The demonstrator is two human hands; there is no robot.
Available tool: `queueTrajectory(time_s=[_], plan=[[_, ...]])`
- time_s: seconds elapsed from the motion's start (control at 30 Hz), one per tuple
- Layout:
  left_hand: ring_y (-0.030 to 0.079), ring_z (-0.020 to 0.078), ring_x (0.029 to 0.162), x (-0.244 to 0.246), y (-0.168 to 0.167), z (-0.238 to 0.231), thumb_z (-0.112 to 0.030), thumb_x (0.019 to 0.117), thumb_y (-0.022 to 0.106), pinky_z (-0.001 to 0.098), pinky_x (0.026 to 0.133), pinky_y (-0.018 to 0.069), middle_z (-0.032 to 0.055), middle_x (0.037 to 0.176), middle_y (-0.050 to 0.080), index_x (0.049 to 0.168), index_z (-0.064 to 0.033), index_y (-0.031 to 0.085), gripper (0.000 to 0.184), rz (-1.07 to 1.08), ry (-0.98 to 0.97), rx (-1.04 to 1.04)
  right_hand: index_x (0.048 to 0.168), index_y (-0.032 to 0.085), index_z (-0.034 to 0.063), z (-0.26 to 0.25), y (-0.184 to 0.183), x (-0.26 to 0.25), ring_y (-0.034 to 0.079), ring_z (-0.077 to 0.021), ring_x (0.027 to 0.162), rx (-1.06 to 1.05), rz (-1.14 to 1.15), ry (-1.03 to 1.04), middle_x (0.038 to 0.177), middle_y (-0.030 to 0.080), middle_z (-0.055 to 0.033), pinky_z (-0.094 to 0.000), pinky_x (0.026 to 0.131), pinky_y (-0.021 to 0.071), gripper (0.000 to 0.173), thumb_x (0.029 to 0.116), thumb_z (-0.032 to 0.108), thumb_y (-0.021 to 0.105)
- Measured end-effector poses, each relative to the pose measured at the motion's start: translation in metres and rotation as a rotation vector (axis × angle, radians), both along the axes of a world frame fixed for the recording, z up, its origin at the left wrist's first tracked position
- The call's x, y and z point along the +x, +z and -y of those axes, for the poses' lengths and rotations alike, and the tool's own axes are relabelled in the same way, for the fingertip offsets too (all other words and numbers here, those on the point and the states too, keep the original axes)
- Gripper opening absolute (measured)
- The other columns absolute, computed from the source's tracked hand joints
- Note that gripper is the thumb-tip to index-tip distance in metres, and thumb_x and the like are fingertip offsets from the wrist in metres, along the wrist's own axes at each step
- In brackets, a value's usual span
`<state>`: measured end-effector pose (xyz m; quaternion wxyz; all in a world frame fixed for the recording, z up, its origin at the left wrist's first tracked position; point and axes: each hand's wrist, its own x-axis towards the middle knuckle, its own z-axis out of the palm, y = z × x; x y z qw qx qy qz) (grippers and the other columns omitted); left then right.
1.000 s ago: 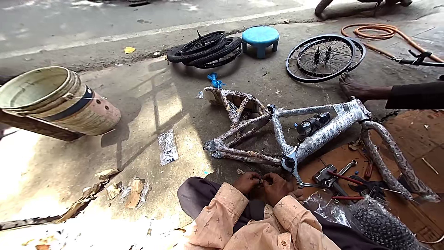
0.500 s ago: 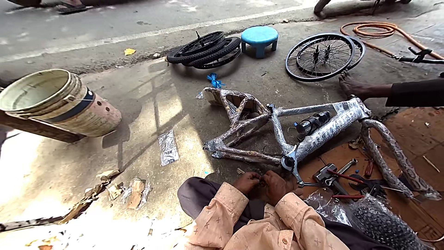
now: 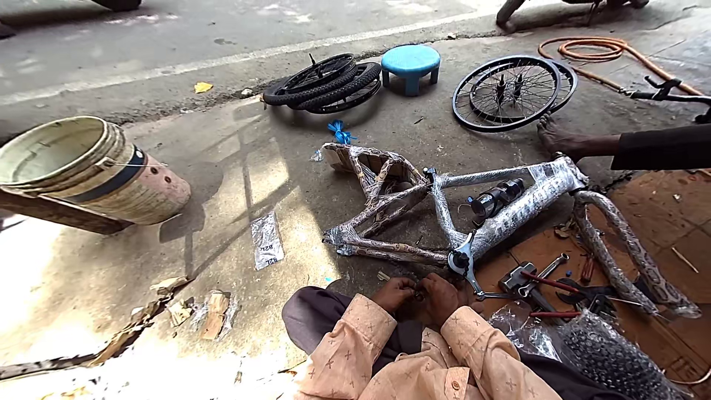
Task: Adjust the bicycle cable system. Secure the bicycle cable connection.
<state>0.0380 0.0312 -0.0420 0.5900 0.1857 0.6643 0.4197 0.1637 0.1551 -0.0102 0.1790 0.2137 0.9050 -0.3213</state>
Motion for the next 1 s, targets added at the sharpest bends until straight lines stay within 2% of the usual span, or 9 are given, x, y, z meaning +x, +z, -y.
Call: queueTrajectory(time_s=[0.2,0.37,0.73,0.93,1.0], plan=[[0.063,0.0070,0.075,0.000,0.001,0.001,-0.006,0.1024,0.055,0.0241,0.071,0.0532,0.0043,0.093,0.069,0.116,0.0009,0.065,0.018,-0.007,0.001,0.007,0.125,0.071,0.0108,-0.002,0.000,0.000,0.064,-0.0266,0.120,0.009,0.013,0.004,0.127,0.066,-0.0132,-0.0433,0.106,0.0495,0.030,0.0994,0.011,0.054],[0.065,0.0088,0.079,0.001,0.002,0.001,-0.007,0.1035,0.054,0.0257,0.073,0.0542,0.0056,0.096,0.071,0.115,0.0010,0.065,0.018,-0.012,-0.006,0.016,0.125,0.070,0.0091,-0.001,0.005,-0.002,0.063,-0.0293,0.121,0.021,0.059,0.032,0.128,0.066,-0.0148,-0.0457,0.106,0.0491,0.030,0.1003,0.012,0.053],[0.065,0.0074,0.077,0.001,0.004,0.001,-0.002,0.0989,0.059,0.0237,0.071,0.0538,0.0051,0.093,0.071,0.115,0.0019,0.065,0.017,0.006,0.013,0.014,0.126,0.069,0.0080,0.004,0.010,-0.004,0.062,-0.0300,0.122,0.031,0.080,0.069,0.129,0.064,-0.0154,-0.0460,0.106,0.0491,0.031,0.0992,0.012,0.054],[0.066,0.0077,0.071,-0.002,-0.001,0.005,-0.002,0.0984,0.062,0.0227,0.066,0.0545,0.0039,0.086,0.072,0.108,0.0008,0.067,0.011,-0.020,0.058,0.034,0.133,0.061,0.0051,0.013,0.012,-0.001,0.062,-0.0353,0.123,0.002,-0.006,0.047,0.130,0.063,-0.0191,-0.0527,0.101,0.0512,0.043,0.0903,0.000,0.059],[0.067,0.0075,0.070,-0.002,-0.002,0.004,-0.003,0.0981,0.064,0.0222,0.065,0.0541,0.0037,0.086,0.073,0.107,-0.0003,0.068,0.010,-0.026,0.062,0.030,0.139,0.058,0.0083,0.012,0.021,0.004,0.062,-0.0352,0.123,-0.029,0.005,0.045,0.132,0.063,-0.0183,-0.0540,0.102,0.0512,0.046,0.0929,0.003,0.059]])
